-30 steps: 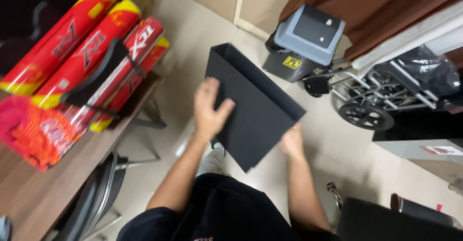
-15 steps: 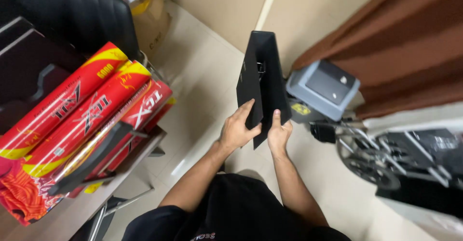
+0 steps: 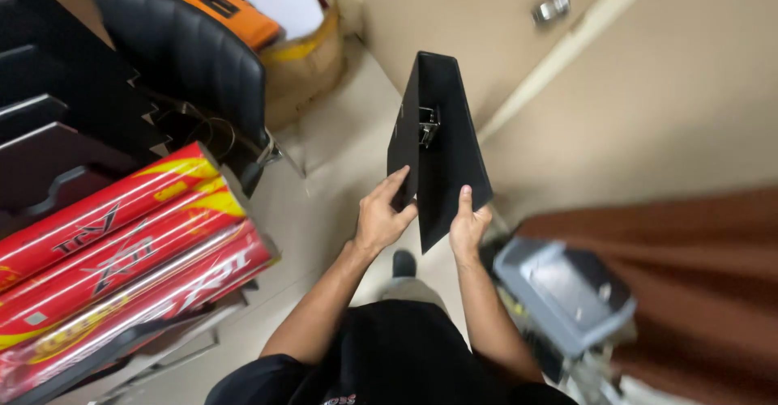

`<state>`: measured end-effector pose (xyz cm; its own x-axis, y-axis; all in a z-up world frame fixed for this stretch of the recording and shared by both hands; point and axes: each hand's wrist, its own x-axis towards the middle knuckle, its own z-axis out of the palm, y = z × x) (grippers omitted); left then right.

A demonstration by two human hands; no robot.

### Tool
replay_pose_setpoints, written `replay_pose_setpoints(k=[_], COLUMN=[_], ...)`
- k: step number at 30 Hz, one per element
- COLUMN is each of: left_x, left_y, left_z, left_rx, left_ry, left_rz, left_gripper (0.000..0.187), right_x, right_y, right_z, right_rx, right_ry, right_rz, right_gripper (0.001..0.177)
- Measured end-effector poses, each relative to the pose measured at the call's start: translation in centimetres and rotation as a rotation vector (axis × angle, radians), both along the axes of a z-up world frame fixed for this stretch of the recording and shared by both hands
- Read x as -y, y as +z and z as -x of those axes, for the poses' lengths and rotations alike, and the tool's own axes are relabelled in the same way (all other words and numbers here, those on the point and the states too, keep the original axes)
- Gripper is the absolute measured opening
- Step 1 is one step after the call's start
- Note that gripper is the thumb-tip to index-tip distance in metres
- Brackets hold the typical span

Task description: Clean and organize several black office binders and folders on a cluttered wooden table.

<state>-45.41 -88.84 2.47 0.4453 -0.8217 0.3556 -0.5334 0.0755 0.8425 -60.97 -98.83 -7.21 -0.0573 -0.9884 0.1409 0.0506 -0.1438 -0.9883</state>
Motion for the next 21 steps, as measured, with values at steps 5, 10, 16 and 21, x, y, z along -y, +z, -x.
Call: replay_pose_setpoints(k=[5,10,16,21], left_x=[9.0,13.5,17.8,21.0], left_y=[1.1,3.9,3.7,2.9], left_z=[-3.9,-8.8,-17.9,-28.6], left_rx=[0.047,-0.091,-0.096,-0.072], left_ry=[0.149,0.271,0.434,0.503], left_rz=[-0.087,-0.251,-0.032,0.166], left_gripper=[0.059,0.061,0.064,0.074], right_x=[11.8,18.8,24.5,28.4], right_y=[2.4,4.7,6.1,8.0], right_z=[-3.3,-9.6,-22.2,-34.3], right_rx=[0.036,0.052,0.148,0.160], right_ry=[0.128,0.275,0.421,0.464], right_rz=[0.067,0.147,0.225,0.269], right_gripper=[0.034,0.035,0.034,0.033])
